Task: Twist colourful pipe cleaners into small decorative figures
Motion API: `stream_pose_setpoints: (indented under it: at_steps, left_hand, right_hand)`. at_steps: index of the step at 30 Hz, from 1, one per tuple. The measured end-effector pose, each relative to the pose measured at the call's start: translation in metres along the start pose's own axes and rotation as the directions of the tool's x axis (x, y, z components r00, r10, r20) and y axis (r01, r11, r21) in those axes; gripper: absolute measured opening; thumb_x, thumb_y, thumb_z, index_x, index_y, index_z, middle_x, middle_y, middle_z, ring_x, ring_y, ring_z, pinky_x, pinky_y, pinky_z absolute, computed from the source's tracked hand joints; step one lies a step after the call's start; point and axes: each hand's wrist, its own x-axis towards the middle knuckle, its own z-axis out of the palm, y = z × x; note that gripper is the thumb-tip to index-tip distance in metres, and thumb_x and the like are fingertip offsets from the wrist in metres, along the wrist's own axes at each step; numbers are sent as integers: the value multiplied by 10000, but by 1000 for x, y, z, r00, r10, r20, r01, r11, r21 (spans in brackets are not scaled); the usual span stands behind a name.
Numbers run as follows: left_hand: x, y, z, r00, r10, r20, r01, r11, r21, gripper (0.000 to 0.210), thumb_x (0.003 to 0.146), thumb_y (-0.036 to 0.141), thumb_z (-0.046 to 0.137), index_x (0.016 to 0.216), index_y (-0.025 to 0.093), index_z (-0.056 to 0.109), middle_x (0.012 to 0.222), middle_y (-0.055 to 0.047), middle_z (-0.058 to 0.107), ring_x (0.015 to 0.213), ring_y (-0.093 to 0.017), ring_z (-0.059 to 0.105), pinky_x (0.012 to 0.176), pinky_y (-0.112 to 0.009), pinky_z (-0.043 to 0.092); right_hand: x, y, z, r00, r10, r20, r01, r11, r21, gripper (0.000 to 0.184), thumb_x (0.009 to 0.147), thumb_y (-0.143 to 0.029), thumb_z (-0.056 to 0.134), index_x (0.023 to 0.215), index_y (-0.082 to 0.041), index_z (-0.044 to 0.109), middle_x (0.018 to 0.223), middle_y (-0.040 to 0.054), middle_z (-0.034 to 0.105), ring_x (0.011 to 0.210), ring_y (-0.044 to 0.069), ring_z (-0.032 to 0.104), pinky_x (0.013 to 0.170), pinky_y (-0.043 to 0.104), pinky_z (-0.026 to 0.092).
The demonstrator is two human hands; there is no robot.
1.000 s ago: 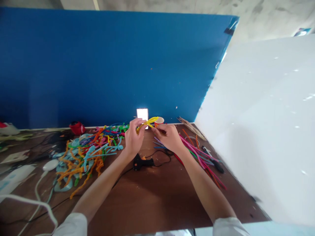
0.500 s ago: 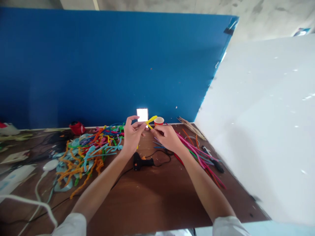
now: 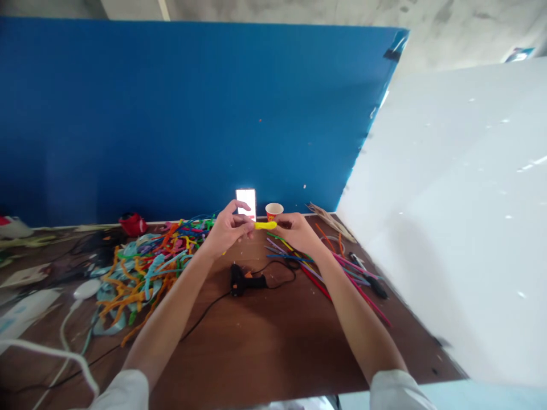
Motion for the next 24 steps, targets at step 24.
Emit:
stream_pose_setpoints:
  at_steps: [24]
  left_hand:
    - [-8,0,-1,969,205,138,-232,564,792,418,918,213,544,1328,288,513,996,-42,773,861,-201,735,740,-251,513]
  right_hand:
    - [-9,-19,14,997,-80,-12,78,988,-132,219,881,-361,611,837,-169,706,715,25,654,682,163,571,631,276,428]
